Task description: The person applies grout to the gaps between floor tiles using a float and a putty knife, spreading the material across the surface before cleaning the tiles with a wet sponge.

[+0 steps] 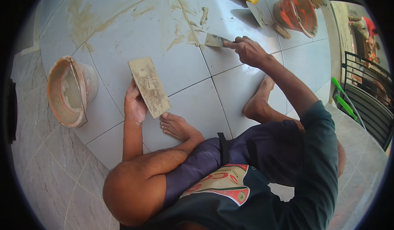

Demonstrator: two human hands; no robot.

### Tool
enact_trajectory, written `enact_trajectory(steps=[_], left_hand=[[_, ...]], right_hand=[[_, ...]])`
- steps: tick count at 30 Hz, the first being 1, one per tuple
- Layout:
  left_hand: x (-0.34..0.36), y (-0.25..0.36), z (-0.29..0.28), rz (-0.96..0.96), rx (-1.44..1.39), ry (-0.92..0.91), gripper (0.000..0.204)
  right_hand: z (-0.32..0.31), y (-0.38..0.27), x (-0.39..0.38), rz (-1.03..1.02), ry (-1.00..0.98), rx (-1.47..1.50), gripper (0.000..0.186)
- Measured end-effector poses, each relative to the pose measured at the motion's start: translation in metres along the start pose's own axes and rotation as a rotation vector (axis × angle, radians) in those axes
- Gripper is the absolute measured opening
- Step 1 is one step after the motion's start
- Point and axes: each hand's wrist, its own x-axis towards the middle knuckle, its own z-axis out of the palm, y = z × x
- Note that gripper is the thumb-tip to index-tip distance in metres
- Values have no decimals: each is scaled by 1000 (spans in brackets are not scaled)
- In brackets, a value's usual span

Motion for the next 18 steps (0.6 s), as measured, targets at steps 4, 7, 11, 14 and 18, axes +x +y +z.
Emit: enact_trajectory(steps=[4, 7, 11, 14, 18], left_hand=[[14, -4, 17, 5, 21, 12, 54], [28, -15, 35, -27, 11, 3, 54], [40, -22, 32, -21, 105, -20, 54], [44, -21, 25, 3, 153, 8, 51], [58, -22, 31, -27, 190, -34, 51]], right_hand=[[-42, 8, 56, 149, 172, 79, 32], [-18, 29, 91, 333, 71, 146, 31], [16, -58, 30, 240, -88, 184, 28], [-1, -72, -4, 150, -199, 160, 39], [-7, -17, 32, -44, -27, -44, 52]])
